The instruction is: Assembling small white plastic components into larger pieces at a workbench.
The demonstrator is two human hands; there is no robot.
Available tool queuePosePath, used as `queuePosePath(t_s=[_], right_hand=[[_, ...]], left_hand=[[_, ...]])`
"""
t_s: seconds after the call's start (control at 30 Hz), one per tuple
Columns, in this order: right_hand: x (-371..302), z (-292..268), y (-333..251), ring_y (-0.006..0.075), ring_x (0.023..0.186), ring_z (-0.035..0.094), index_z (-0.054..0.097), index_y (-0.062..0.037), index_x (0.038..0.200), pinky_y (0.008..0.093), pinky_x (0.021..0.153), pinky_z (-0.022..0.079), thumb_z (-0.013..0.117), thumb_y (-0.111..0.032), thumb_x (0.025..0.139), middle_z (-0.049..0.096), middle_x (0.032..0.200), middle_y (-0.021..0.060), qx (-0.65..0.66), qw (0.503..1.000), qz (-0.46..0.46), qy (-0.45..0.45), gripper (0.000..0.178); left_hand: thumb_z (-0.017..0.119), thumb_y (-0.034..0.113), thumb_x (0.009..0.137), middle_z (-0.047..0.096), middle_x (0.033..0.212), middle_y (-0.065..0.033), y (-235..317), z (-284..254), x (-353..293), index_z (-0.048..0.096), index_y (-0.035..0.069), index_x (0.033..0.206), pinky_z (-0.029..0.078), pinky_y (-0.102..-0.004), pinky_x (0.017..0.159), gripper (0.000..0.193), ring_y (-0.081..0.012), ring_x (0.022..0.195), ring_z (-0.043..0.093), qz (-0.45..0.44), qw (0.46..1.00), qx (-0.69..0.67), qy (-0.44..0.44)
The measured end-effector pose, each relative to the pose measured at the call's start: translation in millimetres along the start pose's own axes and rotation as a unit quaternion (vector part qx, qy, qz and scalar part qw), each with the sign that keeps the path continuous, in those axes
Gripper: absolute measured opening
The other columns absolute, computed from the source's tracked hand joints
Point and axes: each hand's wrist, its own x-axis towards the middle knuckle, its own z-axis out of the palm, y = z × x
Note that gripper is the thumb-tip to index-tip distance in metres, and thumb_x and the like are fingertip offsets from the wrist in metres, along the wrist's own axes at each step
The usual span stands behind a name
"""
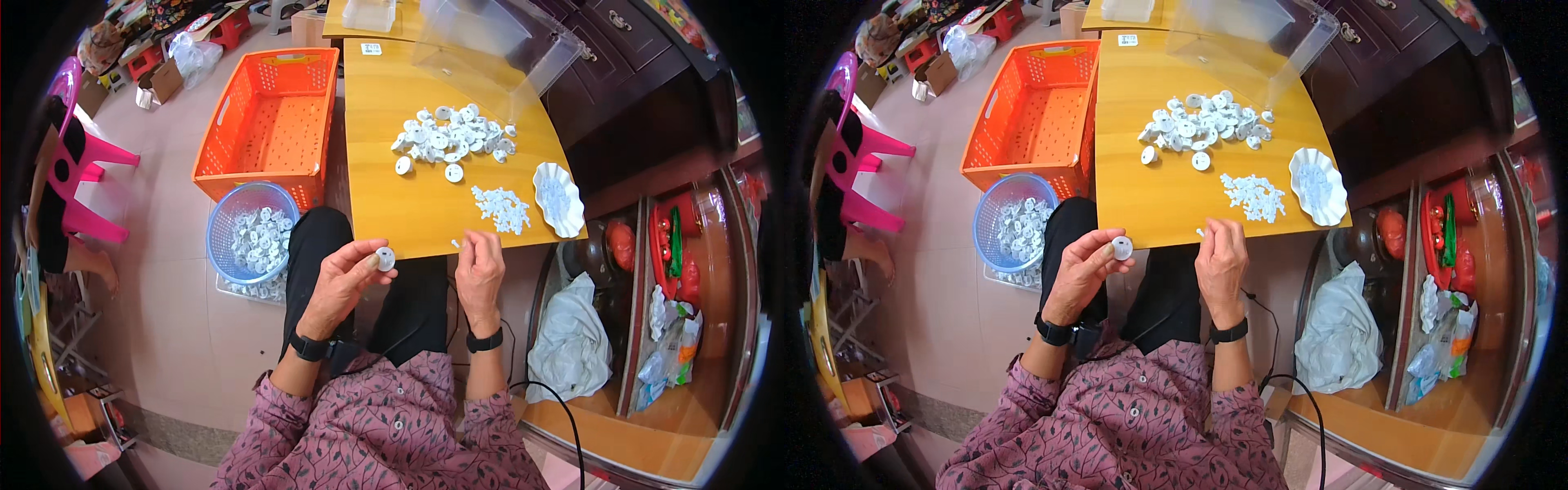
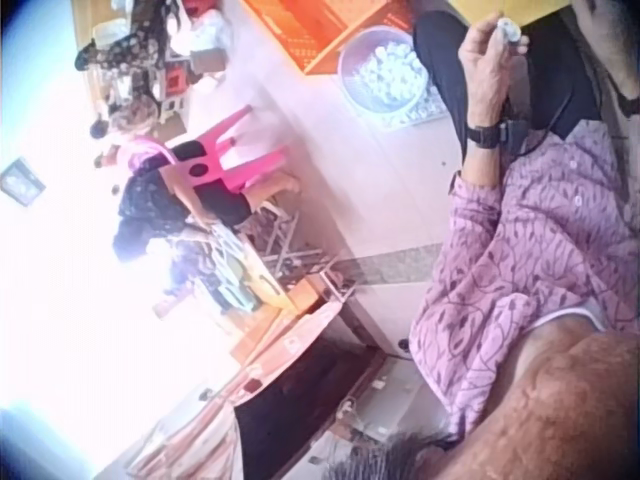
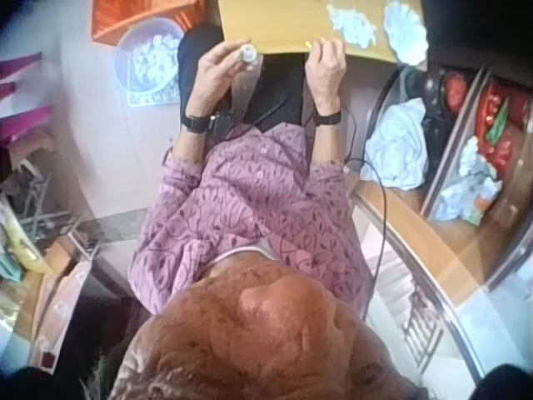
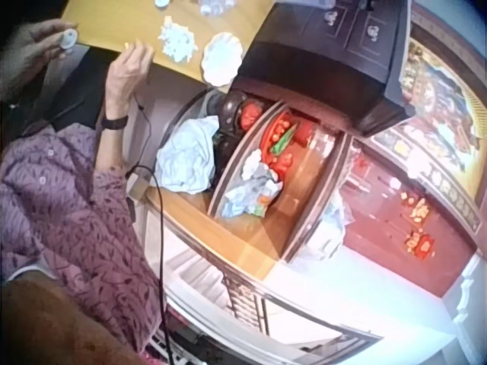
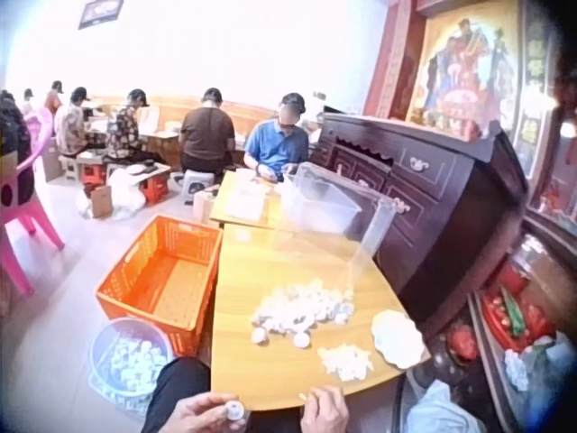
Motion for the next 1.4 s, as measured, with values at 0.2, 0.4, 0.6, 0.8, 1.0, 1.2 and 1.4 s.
queuePosePath(t_s=[0.2,0.4,0.6,0.8,1.0,1.2,1.4], right_hand=[[24,21,8,0.0387,0.104,0.059,0.063,0.0030,0.108,0.0443,0.090,0.049,0.064,0.000,0.084,0.060,0.109,0.0191,-0.038,0.997,-0.006,-0.063,0.024],[14,8,4,0.0381,0.106,0.058,0.063,0.0039,0.106,0.0443,0.091,0.048,0.064,0.001,0.084,0.059,0.109,0.0198,-0.052,0.995,-0.004,-0.090,0.022],[2,1,7,0.0388,0.102,0.059,0.063,0.0044,0.104,0.0444,0.089,0.049,0.064,0.002,0.085,0.059,0.107,0.0204,-0.027,0.997,0.028,-0.073,0.020],[-5,-6,8,0.0394,0.101,0.058,0.062,0.0044,0.105,0.0455,0.088,0.049,0.063,0.002,0.085,0.058,0.110,0.0204,-0.005,0.997,0.006,-0.074,0.020],[-10,-10,0,0.0365,0.106,0.056,0.061,0.0036,0.114,0.0440,0.093,0.047,0.064,0.001,0.085,0.057,0.113,0.0172,-0.053,0.993,-0.034,-0.102,0.030],[-17,-4,10,0.0313,0.101,0.057,0.065,0.0024,0.111,0.0417,0.088,0.048,0.066,0.000,0.082,0.060,0.110,0.0125,-0.117,0.986,-0.090,-0.080,0.029],[-16,-1,16,0.0279,0.096,0.059,0.068,0.0011,0.101,0.0387,0.082,0.049,0.065,-0.001,0.078,0.062,0.103,0.0101,-0.120,0.985,-0.115,-0.052,0.024]], left_hand=[[0.060,0.015,0.100,0.068,0.107,-0.0128,20,-18,2,0.058,-0.003,0.127,0.057,-0.0306,0.079,0.033,-0.0212,0.089,0.070,0.042,0.994,-0.008,0.102],[0.061,0.015,0.099,0.068,0.102,-0.0120,39,-84,11,0.060,-0.002,0.122,0.059,-0.0309,0.075,0.029,-0.0218,0.088,0.070,0.123,0.958,-0.019,0.260],[0.067,0.017,0.096,0.056,0.114,-0.0163,68,-132,16,0.029,-0.012,0.142,0.060,-0.0312,0.076,0.066,-0.0240,0.091,0.069,0.190,0.911,0.029,0.366],[0.064,0.014,0.097,0.068,0.101,-0.0112,64,-45,36,0.058,-0.006,0.124,0.056,-0.0259,0.078,0.034,-0.0161,0.087,0.069,0.172,0.931,0.188,0.262],[0.065,0.010,0.094,0.070,0.094,-0.0072,25,38,76,0.068,-0.003,0.110,0.052,-0.0255,0.073,0.022,-0.0139,0.079,0.066,0.144,0.888,0.431,0.072],[0.070,0.009,0.086,0.065,0.093,-0.0166,-8,87,142,0.071,-0.001,0.103,0.051,-0.0376,0.071,0.020,-0.0303,0.079,0.065,0.301,0.752,0.587,0.008],[0.068,0.007,0.083,0.061,0.102,-0.0218,-27,91,184,0.069,0.002,0.111,0.052,-0.0444,0.082,0.028,-0.0394,0.093,0.062,0.299,0.662,0.687,-0.014]])
